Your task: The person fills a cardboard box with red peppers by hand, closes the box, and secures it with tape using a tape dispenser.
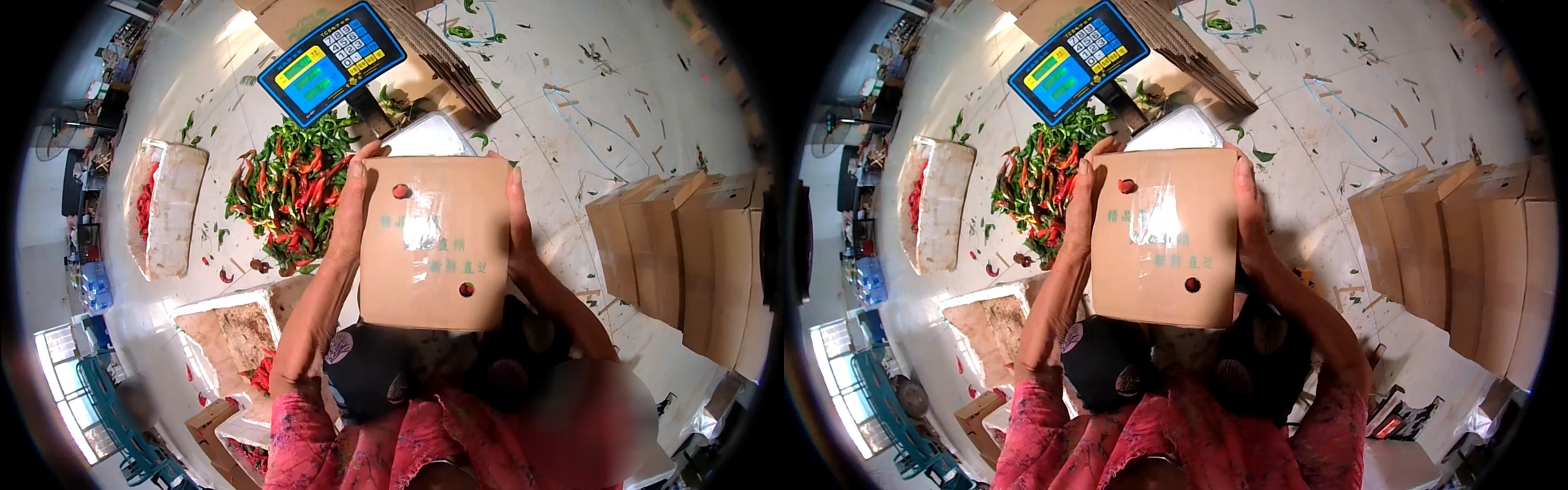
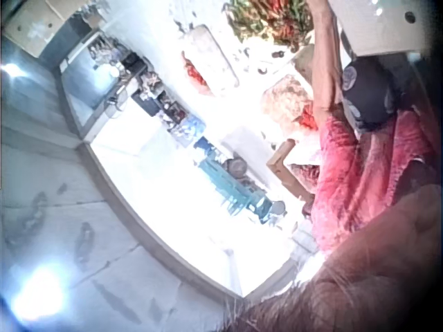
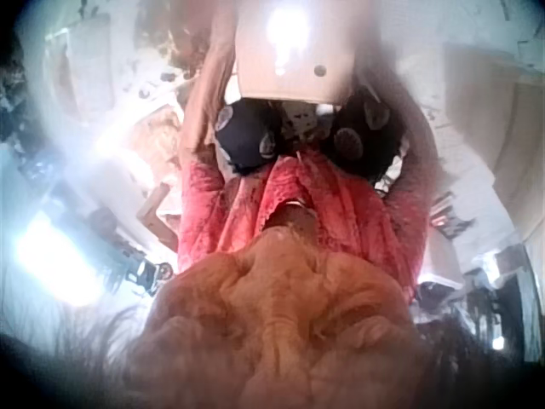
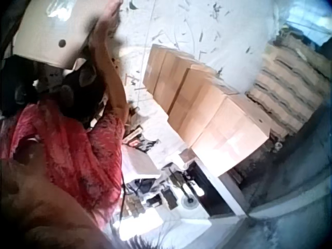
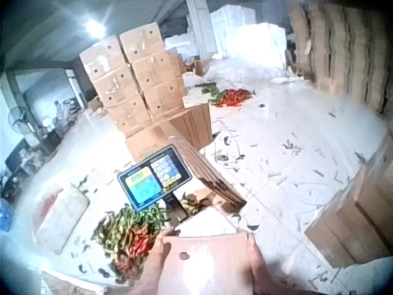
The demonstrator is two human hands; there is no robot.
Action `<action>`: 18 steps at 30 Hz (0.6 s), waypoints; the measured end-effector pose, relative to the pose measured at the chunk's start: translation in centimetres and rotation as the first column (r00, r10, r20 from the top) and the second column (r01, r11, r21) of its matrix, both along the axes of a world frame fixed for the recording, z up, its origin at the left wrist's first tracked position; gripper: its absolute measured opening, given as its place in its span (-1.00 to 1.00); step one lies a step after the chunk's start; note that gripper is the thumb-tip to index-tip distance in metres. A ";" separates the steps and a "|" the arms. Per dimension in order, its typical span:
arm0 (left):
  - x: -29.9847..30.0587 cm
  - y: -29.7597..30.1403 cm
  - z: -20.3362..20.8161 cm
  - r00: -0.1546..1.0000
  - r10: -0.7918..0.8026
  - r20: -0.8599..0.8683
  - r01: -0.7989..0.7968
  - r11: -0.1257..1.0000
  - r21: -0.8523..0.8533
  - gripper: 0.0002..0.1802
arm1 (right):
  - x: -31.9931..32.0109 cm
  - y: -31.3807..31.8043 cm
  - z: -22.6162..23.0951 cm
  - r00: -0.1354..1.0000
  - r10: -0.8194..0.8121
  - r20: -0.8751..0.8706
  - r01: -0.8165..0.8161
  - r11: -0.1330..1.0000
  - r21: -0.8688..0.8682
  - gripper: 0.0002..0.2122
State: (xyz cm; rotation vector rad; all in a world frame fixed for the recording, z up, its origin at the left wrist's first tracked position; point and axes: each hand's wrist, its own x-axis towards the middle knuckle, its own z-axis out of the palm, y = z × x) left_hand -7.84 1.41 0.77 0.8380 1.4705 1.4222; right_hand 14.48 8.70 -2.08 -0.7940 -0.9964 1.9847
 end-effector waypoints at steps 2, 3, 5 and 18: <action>1.1 0.2 1.9 0.999 -0.034 0.038 0.036 0.999 -0.041 -0.15 | 1.1 0.0 1.5 0.997 0.071 -0.008 -0.071 0.997 -0.022 -0.32; 1.2 0.6 3.1 0.991 -0.012 0.133 0.019 0.998 -0.053 -0.20 | 1.1 -0.1 2.8 1.000 0.008 0.029 -0.004 0.993 -0.114 -0.34; 0.5 0.5 4.9 0.991 -0.020 0.129 0.019 1.000 0.010 -0.24 | 0.7 -0.6 5.9 0.999 -0.013 0.046 0.016 0.997 -0.074 -0.35; -0.8 -0.7 2.4 0.974 0.024 0.227 0.000 0.994 -0.106 -0.50 | -1.0 -1.3 4.5 0.994 -0.064 0.088 0.077 0.986 -0.149 -0.41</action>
